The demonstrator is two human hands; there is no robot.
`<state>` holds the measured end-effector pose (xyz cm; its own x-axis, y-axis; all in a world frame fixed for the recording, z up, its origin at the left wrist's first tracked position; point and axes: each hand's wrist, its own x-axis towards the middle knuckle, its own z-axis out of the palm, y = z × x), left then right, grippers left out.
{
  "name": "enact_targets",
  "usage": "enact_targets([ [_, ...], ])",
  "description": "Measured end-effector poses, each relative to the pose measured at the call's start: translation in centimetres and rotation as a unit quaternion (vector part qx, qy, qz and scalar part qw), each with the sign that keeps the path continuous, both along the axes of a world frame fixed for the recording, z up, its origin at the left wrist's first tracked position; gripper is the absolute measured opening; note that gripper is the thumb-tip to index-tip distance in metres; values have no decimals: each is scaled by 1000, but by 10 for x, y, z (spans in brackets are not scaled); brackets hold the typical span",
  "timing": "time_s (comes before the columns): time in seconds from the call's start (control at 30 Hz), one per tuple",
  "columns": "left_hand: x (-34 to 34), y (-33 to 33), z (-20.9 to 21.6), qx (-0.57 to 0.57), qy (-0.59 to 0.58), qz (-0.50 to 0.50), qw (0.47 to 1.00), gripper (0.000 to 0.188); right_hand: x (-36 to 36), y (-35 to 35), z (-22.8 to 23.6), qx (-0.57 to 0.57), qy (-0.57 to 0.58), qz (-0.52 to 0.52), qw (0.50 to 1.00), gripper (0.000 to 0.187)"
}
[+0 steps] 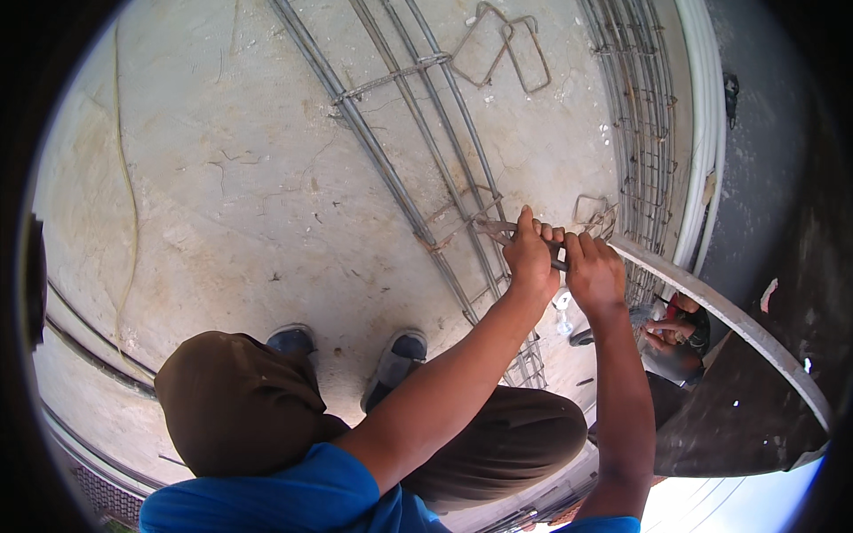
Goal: The person assembles a rebar cage on a rooftop by tying intersecting steel bars with wire. They use pliers to twist and secure the wire at multiple junctions, then move the completed cage aside to continue working on additional sections.
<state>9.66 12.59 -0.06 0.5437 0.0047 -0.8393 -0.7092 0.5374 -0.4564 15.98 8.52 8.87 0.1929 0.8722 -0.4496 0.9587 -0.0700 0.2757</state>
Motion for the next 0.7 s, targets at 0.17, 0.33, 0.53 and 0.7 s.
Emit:
enact_targets([
  [0.17,-1,-5,-5,19,-26,-2,999,43,-2,3,7,-18,-1,-11,1000,10],
  [0.33,-37,-22,-20,135,-116,-64,982,39,-18,24,24,-202,115,-237,943,17],
  [0.53,-68,-7,-18,37,-237,-57,969,44,-35,55,44,-306,301,-669,606,30],
  [0.7,-53,-4,-16,18,-189,5,982,53,-60,69,59,-269,124,-438,849,53],
])
